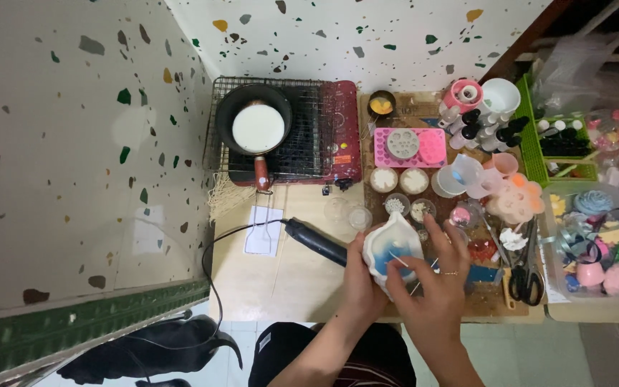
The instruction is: Decorating a shell-shaped candle by adding wax ornaments and beads using a heat gun and a stick.
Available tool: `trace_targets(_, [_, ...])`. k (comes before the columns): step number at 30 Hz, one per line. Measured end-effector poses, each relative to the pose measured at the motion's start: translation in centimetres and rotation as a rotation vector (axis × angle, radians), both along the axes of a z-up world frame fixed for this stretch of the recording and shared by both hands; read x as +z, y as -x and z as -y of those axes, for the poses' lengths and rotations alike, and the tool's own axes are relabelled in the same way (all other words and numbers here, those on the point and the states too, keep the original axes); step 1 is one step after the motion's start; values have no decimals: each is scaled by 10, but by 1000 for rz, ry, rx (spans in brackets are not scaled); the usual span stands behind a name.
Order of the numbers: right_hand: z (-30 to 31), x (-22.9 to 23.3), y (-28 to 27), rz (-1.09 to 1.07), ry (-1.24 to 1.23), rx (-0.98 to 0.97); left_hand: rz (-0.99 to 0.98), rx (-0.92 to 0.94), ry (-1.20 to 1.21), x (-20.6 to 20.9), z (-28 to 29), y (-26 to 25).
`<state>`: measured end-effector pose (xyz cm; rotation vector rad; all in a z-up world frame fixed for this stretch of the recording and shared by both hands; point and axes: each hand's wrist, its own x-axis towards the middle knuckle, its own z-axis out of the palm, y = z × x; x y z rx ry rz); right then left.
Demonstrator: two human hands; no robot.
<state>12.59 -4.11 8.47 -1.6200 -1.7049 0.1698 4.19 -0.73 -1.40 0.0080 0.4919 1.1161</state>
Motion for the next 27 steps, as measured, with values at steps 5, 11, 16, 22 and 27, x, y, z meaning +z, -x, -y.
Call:
trace_targets(5, [8,0,3,38,-60,3,54,-23,11,-10,5,-1])
trace_targets(11, [22,-3,-4,14,-53,4,26,-10,33,6,4,-1])
trace_targets(16, [25,-8,-7,4,-49,9,34,-4,29,1,6,-3])
trace_targets(22, [28,-8,-9,30,-7,35,2,-1,-32,4,7,-3])
trace_targets(27, [31,-7,-9,11,-34,42,9,-26,-7,7,7,-4])
